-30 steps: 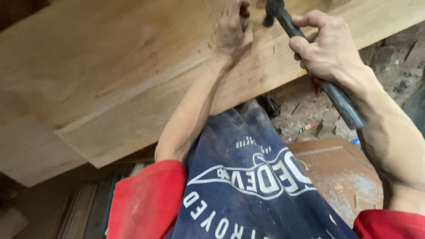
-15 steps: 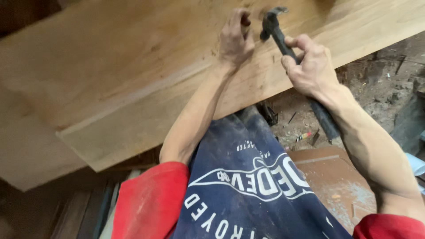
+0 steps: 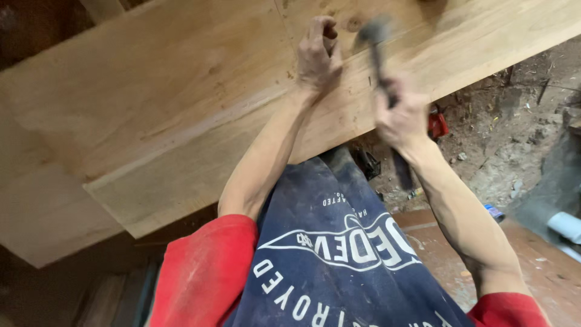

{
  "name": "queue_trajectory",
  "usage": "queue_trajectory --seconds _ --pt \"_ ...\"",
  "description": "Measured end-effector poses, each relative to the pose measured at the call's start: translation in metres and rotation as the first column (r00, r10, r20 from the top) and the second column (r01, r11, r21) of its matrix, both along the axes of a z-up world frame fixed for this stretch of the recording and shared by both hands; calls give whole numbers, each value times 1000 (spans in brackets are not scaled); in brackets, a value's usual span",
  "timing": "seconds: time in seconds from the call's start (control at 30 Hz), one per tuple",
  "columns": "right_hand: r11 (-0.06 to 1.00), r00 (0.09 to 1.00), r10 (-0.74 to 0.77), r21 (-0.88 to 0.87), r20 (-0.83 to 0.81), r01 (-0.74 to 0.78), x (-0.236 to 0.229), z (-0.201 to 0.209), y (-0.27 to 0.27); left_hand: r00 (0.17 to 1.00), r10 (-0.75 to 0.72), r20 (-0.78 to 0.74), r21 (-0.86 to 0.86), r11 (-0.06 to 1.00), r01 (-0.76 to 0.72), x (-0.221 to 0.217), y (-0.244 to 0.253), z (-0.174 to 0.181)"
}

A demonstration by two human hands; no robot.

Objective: The person positions a wooden plank on a workbench, then repeatedly picks up nails from a metal can and hammers them into the plank to secure it. The person continues nailing along the plank's length, occasionally repositioning the can and adjusting the plank.

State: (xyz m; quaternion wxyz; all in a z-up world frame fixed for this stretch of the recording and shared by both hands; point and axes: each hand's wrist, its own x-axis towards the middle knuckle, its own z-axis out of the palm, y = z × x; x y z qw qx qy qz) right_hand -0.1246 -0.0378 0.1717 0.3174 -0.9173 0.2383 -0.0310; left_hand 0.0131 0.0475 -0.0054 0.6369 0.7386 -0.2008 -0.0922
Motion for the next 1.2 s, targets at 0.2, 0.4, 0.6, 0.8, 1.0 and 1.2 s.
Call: queue_trajectory --seconds 0.2,0.4,0.6,0.8,1.0,1.2 --pt "993 973 -102 -40 206 113 -18 -26 10 991 49 125 1 999 -49 1 -4 -9" --pt "952 950 -294 121 108 281 -44 -33 25 1000 -8 18 -20 1000 8 9 -1 8" --pt "642 717 -691 534 93 550 -104 -20 36 906 -337 256 191 936 294 -37 24 35" --pt "410 530 -846 710 61 572 -135 -29 53 737 -567 366 454 801 391 -76 -1 28" --pt "391 510 -856 751 85 532 -162 -40 65 610 -715 342 824 540 171 -92 -31 -4" --pt "401 524 -846 759 94 512 -170 -41 63 870 -482 105 635 706 314 -86 -17 0"
